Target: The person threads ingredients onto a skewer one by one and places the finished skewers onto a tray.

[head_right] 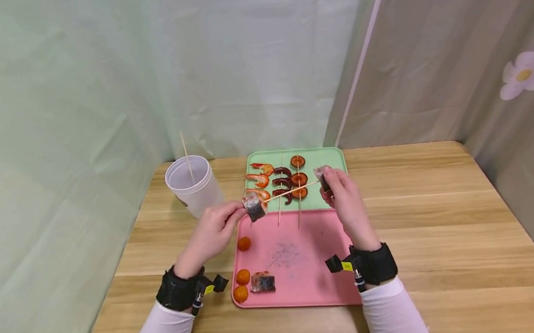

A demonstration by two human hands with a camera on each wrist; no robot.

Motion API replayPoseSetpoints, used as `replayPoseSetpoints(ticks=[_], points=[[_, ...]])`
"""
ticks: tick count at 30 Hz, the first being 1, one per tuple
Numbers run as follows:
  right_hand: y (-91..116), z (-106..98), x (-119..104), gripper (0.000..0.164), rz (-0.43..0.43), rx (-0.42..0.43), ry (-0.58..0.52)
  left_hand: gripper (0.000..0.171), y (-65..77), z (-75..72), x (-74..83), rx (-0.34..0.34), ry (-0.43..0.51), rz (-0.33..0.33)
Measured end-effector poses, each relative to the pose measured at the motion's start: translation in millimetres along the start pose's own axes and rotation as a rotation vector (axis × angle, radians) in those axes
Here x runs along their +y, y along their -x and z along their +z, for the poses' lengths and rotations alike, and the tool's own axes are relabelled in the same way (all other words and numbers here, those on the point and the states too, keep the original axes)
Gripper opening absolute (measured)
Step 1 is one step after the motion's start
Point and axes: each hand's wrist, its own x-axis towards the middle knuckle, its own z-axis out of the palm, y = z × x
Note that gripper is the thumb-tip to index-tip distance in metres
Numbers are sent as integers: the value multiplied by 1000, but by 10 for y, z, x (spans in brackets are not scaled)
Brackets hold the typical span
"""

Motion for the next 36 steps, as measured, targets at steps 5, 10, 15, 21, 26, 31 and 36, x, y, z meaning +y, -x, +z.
replayPoseSetpoints(ticks=[5, 10, 15, 21, 26, 31, 36], points=[[18, 132, 37, 44, -3, -42, 40, 10, 2, 15, 0, -10, 7, -8], [48, 287, 74, 53, 12, -104, 42, 10, 5, 19, 2, -13, 16, -19], [99, 436, 90, 54, 44, -172, 2, 9, 3, 18, 14, -8, 13, -10], [150, 580, 112, 50, 79, -249, 38, 8, -3, 36, 20, -13, 4, 8], [177, 639, 105, 46, 66, -306, 80, 6, -13, 54, 26, -20, 4, 17], [186, 645, 108, 50, 62, -305, 91, 7, -12, 55, 40, -20, 1, 16], [190, 642, 119, 52, 68, -303, 96, 8, -1, 52, 49, -26, 4, 4]])
